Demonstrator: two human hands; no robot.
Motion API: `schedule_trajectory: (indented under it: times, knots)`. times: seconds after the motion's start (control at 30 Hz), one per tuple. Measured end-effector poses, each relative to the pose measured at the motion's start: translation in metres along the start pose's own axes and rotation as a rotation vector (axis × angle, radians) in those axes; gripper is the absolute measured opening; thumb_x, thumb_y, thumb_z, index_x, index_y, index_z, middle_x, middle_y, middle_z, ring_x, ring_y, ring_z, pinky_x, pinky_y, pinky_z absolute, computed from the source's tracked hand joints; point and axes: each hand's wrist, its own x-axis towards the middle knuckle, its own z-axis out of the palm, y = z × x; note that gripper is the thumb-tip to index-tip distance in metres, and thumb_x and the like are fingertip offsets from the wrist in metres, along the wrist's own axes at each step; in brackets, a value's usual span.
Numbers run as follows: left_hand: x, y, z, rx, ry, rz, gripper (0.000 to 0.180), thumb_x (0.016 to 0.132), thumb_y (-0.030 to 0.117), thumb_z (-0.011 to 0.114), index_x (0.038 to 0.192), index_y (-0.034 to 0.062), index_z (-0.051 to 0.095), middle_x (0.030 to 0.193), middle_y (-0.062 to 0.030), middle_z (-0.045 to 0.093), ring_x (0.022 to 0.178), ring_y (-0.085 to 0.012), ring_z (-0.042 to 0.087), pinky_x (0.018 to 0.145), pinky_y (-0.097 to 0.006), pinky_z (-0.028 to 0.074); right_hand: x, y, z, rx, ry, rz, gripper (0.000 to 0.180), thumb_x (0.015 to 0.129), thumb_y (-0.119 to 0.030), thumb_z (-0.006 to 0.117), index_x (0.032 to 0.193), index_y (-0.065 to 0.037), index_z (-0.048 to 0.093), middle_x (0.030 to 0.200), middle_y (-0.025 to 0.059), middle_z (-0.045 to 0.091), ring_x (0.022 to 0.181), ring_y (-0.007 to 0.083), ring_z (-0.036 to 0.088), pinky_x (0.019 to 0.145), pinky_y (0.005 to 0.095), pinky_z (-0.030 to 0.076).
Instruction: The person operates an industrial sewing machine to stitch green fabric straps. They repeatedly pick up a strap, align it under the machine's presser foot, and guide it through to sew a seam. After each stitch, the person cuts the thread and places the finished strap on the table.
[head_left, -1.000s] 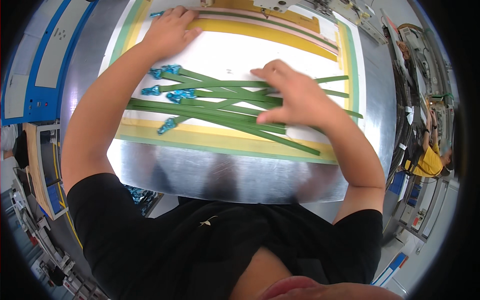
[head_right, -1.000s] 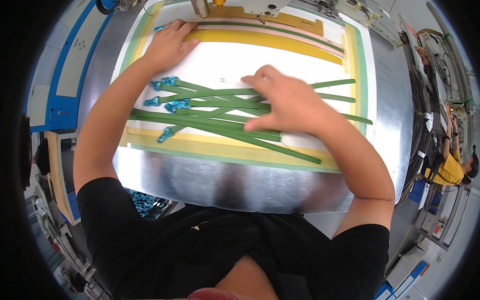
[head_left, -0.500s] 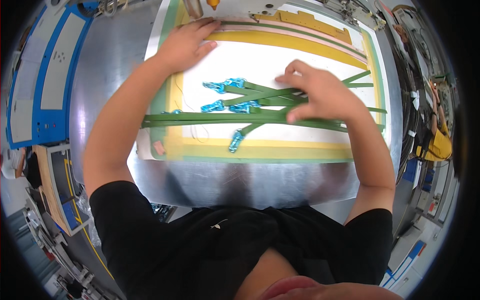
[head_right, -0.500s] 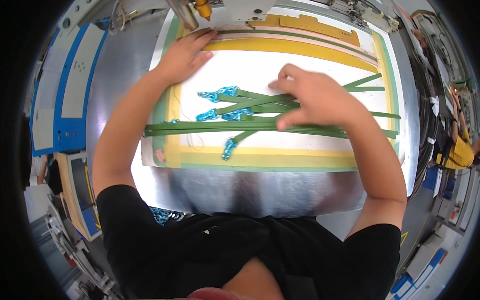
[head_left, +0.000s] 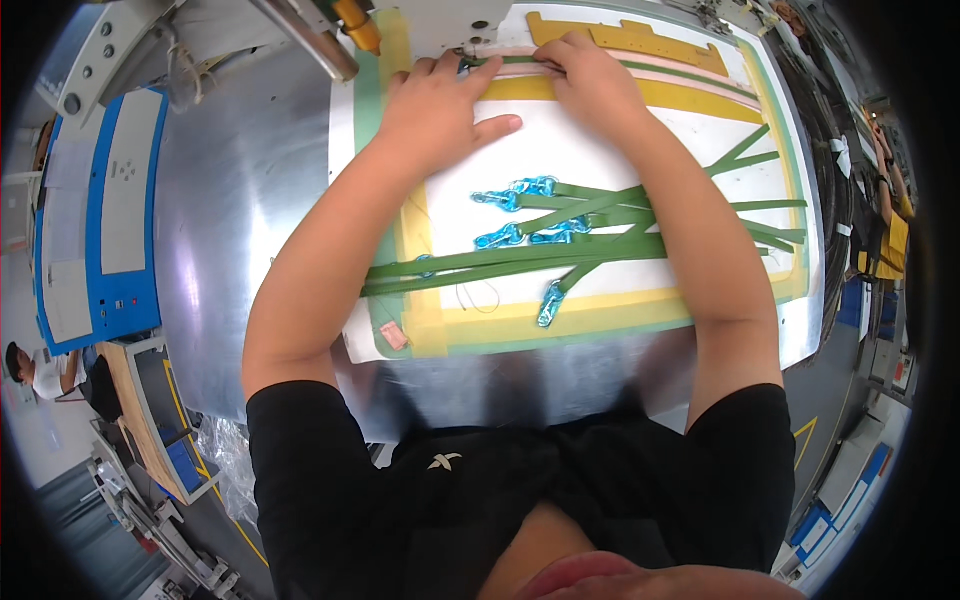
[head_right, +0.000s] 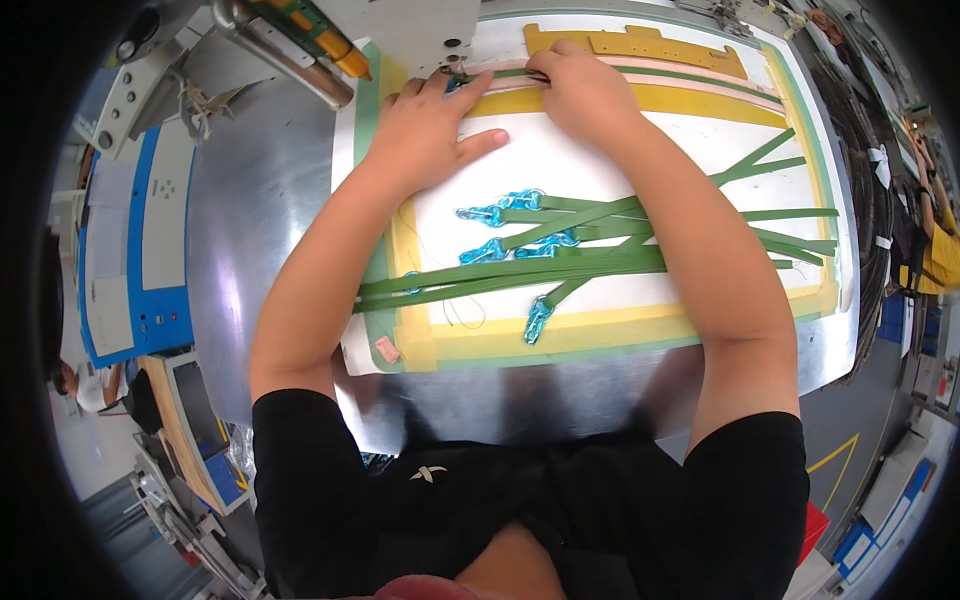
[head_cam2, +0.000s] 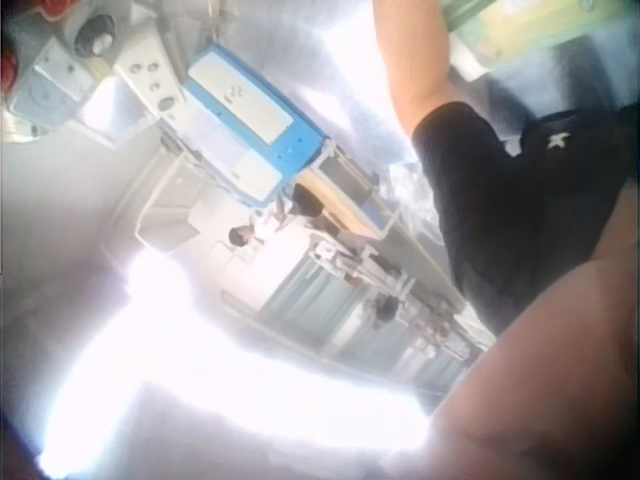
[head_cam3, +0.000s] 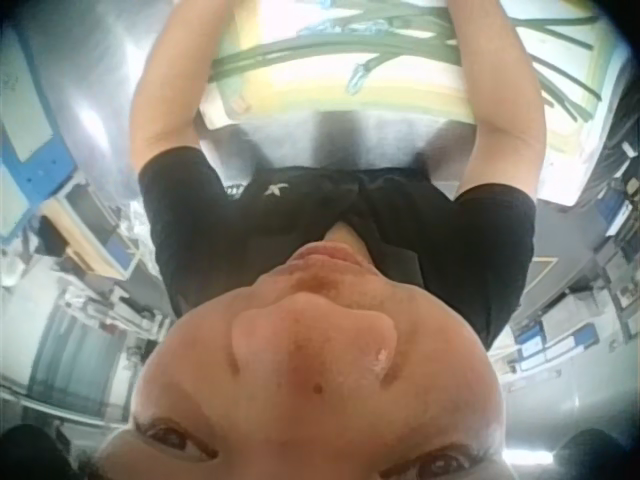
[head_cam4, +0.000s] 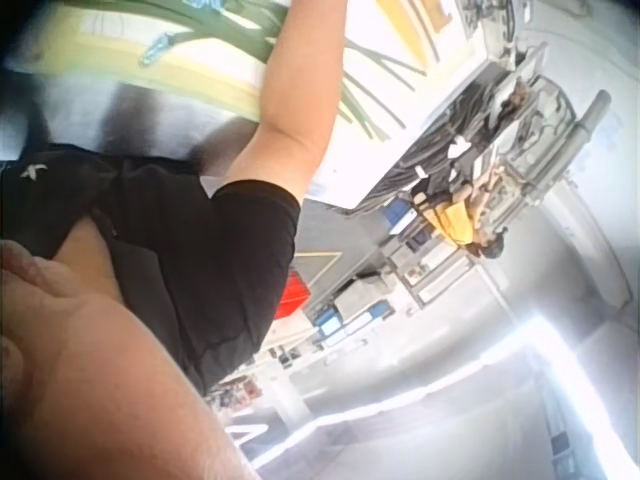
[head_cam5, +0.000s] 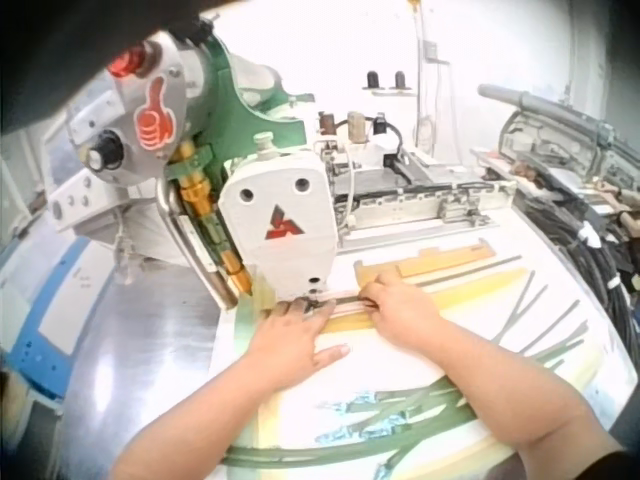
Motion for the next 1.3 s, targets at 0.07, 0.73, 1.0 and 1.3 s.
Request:
schedule_trajectory:
  times: [0.07, 0.73, 1.0, 1.3]
  knots:
    - [0.0, -0.008, 0.013, 0.008, 0.07, 0.02, 0.07, 0.099, 0.056, 0.063, 0.154, 0.0134, 0.053, 0.157, -0.0206, 0.05, 0.143, -0.0399, 0.048, 0.117, -0.05, 0.038, 0.0, 0.0, 0.0, 0.009, 0.007, -0.015, 0.026, 0.096, -0.017, 0.06, 0.118, -0.011, 0.072, 0.116, 0.0101, 0.067, 0.107, 0.0337, 0.068, 0.092, 0.0463, 0.056]
    - [0.013, -0.03, 0.021, -0.072, 0.232, 0.193, 0.055, 0.097, 0.038, 0.069, 0.139, 0.0025, 0.064, 0.142, -0.0194, 0.064, 0.131, -0.0381, 0.06, 0.11, -0.043, 0.048, 0.001, 0.005, -0.016, 0.01, -0.017, -0.048, 0.035, 0.096, -0.023, 0.064, 0.127, -0.006, 0.067, 0.113, 0.0195, 0.068, 0.103, 0.0392, 0.069, 0.088, 0.0484, 0.057]
    - [0.012, -0.025, 0.017, 0.077, 0.176, 0.151, 0.06, 0.101, 0.045, 0.061, 0.141, 0.0011, 0.062, 0.144, -0.0184, 0.062, 0.132, -0.0348, 0.059, 0.111, -0.044, 0.046, -0.004, -0.009, -0.016, 0.045, -0.043, -0.149, 0.026, 0.094, -0.02, 0.064, 0.112, -0.008, 0.077, 0.109, 0.0164, 0.07, 0.098, 0.038, 0.071, 0.087, 0.0479, 0.057]
    - [0.008, -0.021, 0.028, 0.2, 0.18, 0.117, 0.058, 0.103, 0.044, 0.057, 0.142, 0.0016, 0.06, 0.141, -0.0164, 0.062, 0.13, -0.0335, 0.058, 0.109, -0.048, 0.045, -0.004, -0.021, -0.014, -0.009, -0.078, -0.128, 0.023, 0.094, -0.021, 0.063, 0.108, -0.009, 0.077, 0.106, 0.0162, 0.069, 0.097, 0.037, 0.071, 0.086, 0.0478, 0.058]
